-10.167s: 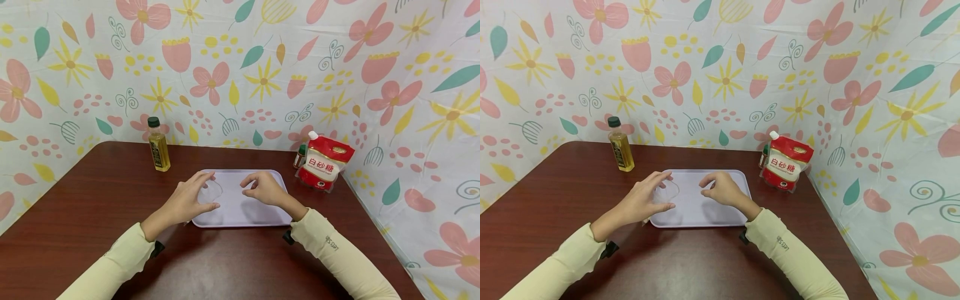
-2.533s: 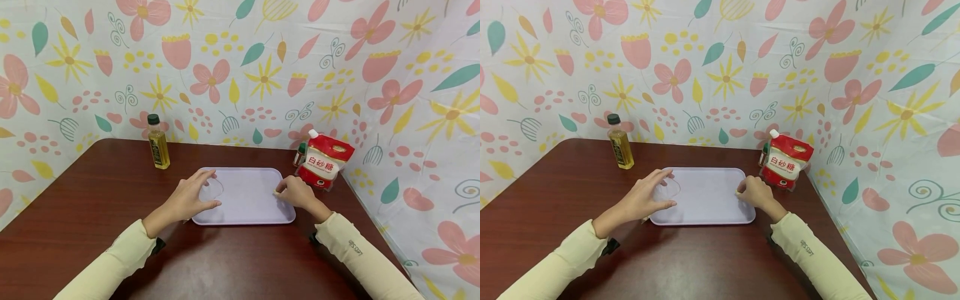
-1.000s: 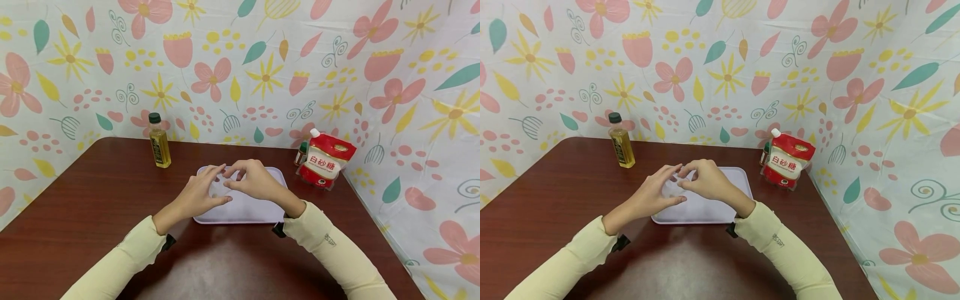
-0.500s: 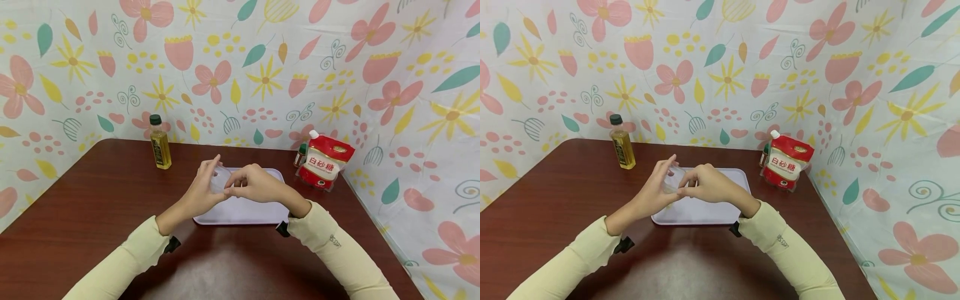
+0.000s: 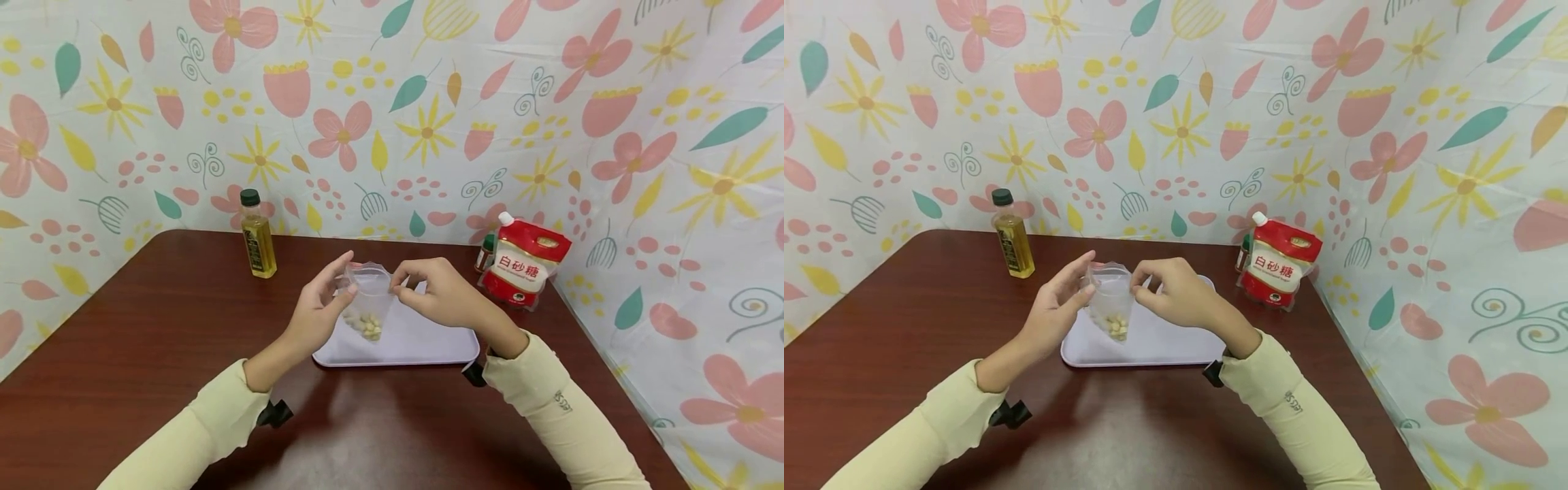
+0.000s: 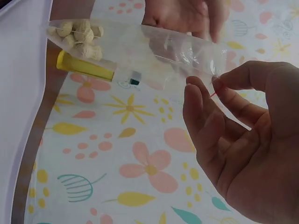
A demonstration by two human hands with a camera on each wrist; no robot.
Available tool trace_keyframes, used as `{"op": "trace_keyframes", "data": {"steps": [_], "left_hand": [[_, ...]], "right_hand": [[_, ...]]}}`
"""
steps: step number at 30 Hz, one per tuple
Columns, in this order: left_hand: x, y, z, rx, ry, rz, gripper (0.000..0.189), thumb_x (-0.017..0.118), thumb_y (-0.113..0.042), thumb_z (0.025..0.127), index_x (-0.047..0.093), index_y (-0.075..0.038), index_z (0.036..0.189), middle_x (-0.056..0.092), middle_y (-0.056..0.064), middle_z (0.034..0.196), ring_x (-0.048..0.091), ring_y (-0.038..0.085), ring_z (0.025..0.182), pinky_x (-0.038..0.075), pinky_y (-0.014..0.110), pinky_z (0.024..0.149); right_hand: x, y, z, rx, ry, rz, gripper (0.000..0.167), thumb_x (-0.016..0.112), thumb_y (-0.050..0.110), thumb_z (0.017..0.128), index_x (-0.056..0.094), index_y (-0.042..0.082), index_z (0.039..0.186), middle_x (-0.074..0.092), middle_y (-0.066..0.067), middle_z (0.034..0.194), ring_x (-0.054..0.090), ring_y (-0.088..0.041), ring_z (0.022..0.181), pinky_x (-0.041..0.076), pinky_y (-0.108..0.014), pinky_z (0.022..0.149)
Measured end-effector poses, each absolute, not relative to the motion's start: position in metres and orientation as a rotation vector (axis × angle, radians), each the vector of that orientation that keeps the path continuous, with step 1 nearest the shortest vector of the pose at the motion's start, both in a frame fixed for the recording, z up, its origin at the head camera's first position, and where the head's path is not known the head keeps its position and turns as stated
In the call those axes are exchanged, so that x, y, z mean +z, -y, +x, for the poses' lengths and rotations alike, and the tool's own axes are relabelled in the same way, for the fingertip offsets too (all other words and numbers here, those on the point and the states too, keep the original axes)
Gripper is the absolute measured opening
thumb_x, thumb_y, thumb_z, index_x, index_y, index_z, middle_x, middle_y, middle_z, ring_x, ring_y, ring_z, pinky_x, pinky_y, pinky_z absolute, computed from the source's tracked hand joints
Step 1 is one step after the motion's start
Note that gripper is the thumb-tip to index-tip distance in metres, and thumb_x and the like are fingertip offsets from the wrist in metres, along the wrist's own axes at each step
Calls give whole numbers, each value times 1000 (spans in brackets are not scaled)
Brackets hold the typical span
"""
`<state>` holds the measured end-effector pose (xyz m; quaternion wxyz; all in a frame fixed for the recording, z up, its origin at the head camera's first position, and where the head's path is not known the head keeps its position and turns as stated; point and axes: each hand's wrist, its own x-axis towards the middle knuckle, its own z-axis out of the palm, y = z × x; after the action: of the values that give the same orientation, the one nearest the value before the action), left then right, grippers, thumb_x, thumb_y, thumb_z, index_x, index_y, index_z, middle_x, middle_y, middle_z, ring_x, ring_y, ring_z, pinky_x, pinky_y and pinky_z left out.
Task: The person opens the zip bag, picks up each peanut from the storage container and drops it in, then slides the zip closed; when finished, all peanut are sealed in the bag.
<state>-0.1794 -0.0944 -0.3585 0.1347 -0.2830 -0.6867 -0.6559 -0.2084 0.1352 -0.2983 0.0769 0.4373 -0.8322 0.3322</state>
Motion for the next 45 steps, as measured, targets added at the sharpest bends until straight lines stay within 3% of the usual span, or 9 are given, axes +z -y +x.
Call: {"op": "trace_keyframes", "data": {"steps": [4,9,13,18,24,29,36,42,45], "left_hand": [[-357,91,-180,-1934,1921,-751,44,53,4,98,48,4,141,57,22,130,58,18,105,45,22,81],[-356,87,-184,-1913,1845,-743,36,60,7,94,58,6,129,62,23,118,62,15,95,49,22,76],[-356,84,-186,-1859,1784,-746,30,63,8,92,62,8,121,65,24,111,61,14,87,47,21,68],[-356,83,-185,-1831,1772,-727,27,66,6,91,65,7,118,68,22,106,61,11,82,46,21,64],[-357,85,-186,-1731,1837,-684,20,74,-1,87,73,-2,107,72,14,90,64,10,78,43,21,59],[-358,86,-190,-1722,1798,-688,13,74,2,86,75,-1,98,72,12,84,62,9,69,39,22,54],[-356,88,-191,-1772,1809,-696,11,72,4,87,74,1,98,73,-3,88,66,9,77,44,21,60],[-354,86,-191,-1812,1803,-756,8,66,3,92,73,4,95,73,10,91,68,12,82,54,26,72],[-354,85,-192,-1796,1774,-789,8,65,5,92,73,6,93,73,15,90,67,13,78,53,25,68]], "right_hand": [[-294,-140,-208,1011,2477,1280,10,62,5,90,69,12,88,71,5,87,66,-8,75,45,-28,52],[-293,-146,-206,1076,2453,1212,12,62,5,91,71,12,90,71,5,88,64,-9,75,44,-28,50],[-297,-151,-206,1127,2437,1180,8,71,11,90,75,11,97,72,5,88,63,-10,75,47,-30,51],[-305,-156,-209,1112,2390,1181,15,80,16,85,78,12,99,73,5,89,63,-10,76,51,-30,55],[-308,-158,-209,1142,2319,1138,8,80,9,84,79,14,91,74,5,88,67,-9,77,53,-29,56],[-307,-158,-210,1206,2297,1118,8,80,7,83,80,12,89,75,3,85,68,-9,73,53,-31,53],[-304,-157,-209,1289,2264,1104,18,79,7,84,75,7,101,74,-2,87,70,-13,77,53,-29,55],[-302,-158,-208,1353,2284,1076,22,79,5,83,73,4,105,75,-4,88,70,-15,76,51,-27,56],[-301,-158,-208,1354,2284,1079,23,79,5,83,73,4,105,75,-4,88,71,-15,76,52,-28,58]]}}
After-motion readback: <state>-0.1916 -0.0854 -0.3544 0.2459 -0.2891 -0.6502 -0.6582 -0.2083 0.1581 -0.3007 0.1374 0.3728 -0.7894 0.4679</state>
